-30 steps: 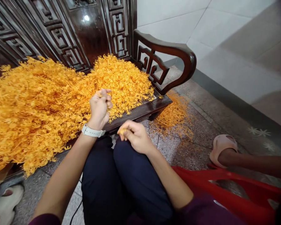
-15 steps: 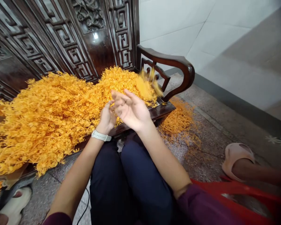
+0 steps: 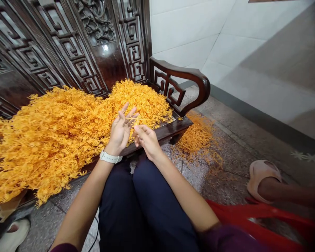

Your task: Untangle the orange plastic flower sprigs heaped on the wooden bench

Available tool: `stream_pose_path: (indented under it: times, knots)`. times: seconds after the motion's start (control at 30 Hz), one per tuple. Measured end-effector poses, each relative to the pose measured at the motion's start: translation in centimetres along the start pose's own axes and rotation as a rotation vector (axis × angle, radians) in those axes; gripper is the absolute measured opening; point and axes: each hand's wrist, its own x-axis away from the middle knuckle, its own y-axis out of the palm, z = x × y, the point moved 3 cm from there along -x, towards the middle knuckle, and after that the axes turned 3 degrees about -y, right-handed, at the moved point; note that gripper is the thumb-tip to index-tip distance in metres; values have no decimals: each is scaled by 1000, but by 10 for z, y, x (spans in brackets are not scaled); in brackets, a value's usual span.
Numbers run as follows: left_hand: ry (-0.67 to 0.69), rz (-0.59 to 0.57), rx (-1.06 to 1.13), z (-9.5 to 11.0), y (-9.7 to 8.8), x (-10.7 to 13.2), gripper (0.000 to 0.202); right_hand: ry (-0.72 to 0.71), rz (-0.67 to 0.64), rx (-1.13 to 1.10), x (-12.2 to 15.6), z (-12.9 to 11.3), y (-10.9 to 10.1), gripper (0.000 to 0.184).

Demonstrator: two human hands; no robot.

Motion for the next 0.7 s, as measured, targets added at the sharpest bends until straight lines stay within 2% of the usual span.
stream_pose_path:
  times: [0.07,0.13,0.23,0.3,0.37,0.4,0.43,0.5,0.53,0.57,0.6,0.63,0.7]
  knots:
    - [-28,-33,-56,-1,3,3,43,-74,22,29,-1,-1,4,38]
    - [-47,7,-76,-2,0,6,42,-138,11,87,1,-2,6,35]
    - [-23,201,-66,-3,-12,5,35,-140,-305,258,7,-4,11,38]
    - [6,218,-113,-2,-16,2,36,-148,-465,363,15,-9,11,43]
    - [80,220,-124,3,-17,-1,33,-124,-623,374,29,-16,16,42]
    - [124,248,-100,6,-18,-2,31,-64,-795,355,38,-18,22,40]
    - [159,296,-65,9,-21,-2,29,28,-1044,333,50,-19,30,36]
    - [161,374,-9,11,-28,-2,29,246,-1630,307,75,-22,44,32]
    - [123,373,-2,9,-31,-3,31,326,-1843,310,82,-26,48,32]
    - [72,344,-14,6,-32,-2,34,353,-1926,324,82,-32,53,35]
    - [25,301,-35,2,-32,-2,37,306,-1845,342,73,-39,59,38]
    - [-9,258,-53,-2,-30,-1,40,200,-1626,353,57,-48,66,40]
    - [-26,209,-67,-9,-26,2,40,-88,-974,346,16,-72,71,38]
